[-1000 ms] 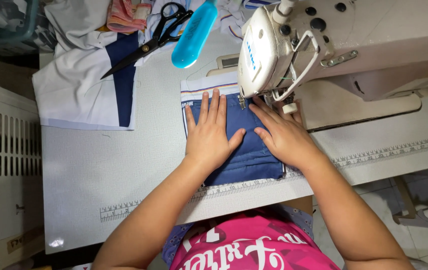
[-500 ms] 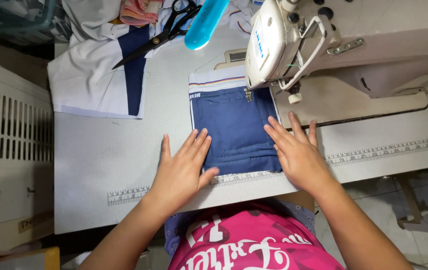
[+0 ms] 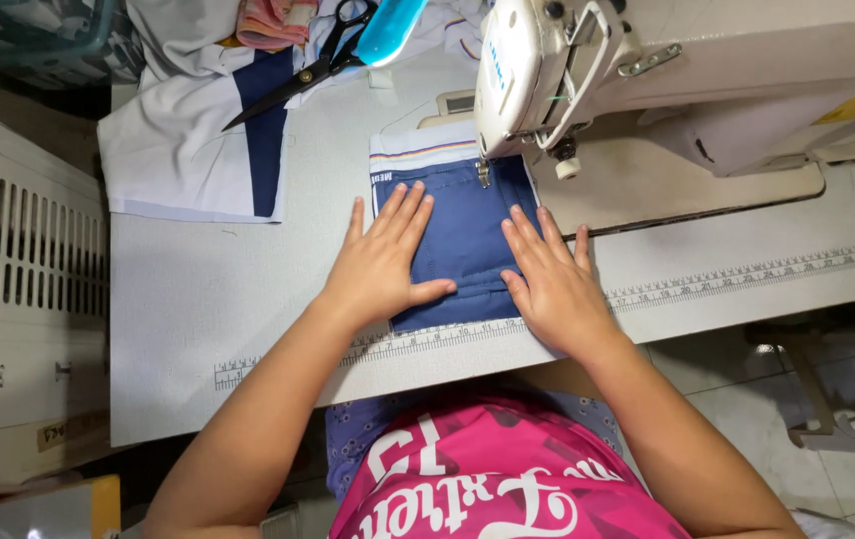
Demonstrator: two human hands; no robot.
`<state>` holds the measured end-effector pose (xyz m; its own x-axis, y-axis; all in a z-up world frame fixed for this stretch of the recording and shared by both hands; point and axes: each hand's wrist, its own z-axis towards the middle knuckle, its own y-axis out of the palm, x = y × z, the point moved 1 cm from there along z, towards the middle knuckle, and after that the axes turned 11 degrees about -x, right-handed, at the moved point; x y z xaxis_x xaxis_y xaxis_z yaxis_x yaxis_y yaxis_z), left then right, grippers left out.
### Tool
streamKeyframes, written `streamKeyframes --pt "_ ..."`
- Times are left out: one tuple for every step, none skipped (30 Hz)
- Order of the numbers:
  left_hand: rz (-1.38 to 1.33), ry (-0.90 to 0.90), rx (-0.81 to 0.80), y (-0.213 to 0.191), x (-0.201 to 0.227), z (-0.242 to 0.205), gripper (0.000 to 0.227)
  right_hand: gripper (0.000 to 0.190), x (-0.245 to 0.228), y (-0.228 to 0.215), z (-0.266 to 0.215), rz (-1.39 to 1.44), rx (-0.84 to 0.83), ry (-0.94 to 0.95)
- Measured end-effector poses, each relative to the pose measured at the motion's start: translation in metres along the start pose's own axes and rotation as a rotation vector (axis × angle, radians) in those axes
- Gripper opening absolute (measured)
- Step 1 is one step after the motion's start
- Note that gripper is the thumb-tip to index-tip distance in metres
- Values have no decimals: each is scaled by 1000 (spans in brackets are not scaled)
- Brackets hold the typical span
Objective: Trimming excess material from a quilted fabric piece using scissors and then positioning it under a sewing machine.
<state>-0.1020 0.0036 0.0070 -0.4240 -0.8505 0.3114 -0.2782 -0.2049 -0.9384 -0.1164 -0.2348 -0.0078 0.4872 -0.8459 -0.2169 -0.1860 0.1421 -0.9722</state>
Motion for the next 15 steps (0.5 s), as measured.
streamKeyframes --pt "14 -14 -33 -2 -2 -5 101 55 0 0 0 -4 -2 11" --pt "29 -27 -66 -4 -5 -11 108 55 -1 -1 0 -8 -4 22" --pt "30 -27 -65 -7 -7 -15 108 55 0 -1 -3 -9 -2 22" --pt "32 -34 -96 -9 -9 -19 111 56 0 -1 -6 -16 -7 32" --pt "32 -40 -129 -10 -11 -23 114 58 1 -2 -9 -24 -14 44" --pt "32 -39 -128 -11 -12 -25 114 58 2 -1 -9 -25 -14 45" --pt "31 -35 -134 -11 -13 -26 115 58 3 0 -10 -24 -20 51" --pt "31 -31 -139 -11 -14 -27 115 59 5 1 -11 -24 -26 56" --pt "30 -26 -138 -12 -13 -27 115 59 4 1 -11 -26 -25 60" --pt "20 -36 -124 -13 -12 -26 111 59 3 0 -11 -24 -36 63" --pt "11 -47 -111 -15 -12 -26 106 59 3 -1 -10 -20 -46 66" --pt "12 -43 -111 -14 -14 -20 106 59 4 -1 -11 -21 -45 69" --pt "30 -39 -38 -13 -17 -16 97 59 5 0 -11 -14 -44 63" --pt "48 -36 34 -12 -19 -11 88 59 6 1 -10 -7 -44 57" --pt "45 -37 33 -10 -20 -11 88 59 6 0 -11 -6 -47 57"
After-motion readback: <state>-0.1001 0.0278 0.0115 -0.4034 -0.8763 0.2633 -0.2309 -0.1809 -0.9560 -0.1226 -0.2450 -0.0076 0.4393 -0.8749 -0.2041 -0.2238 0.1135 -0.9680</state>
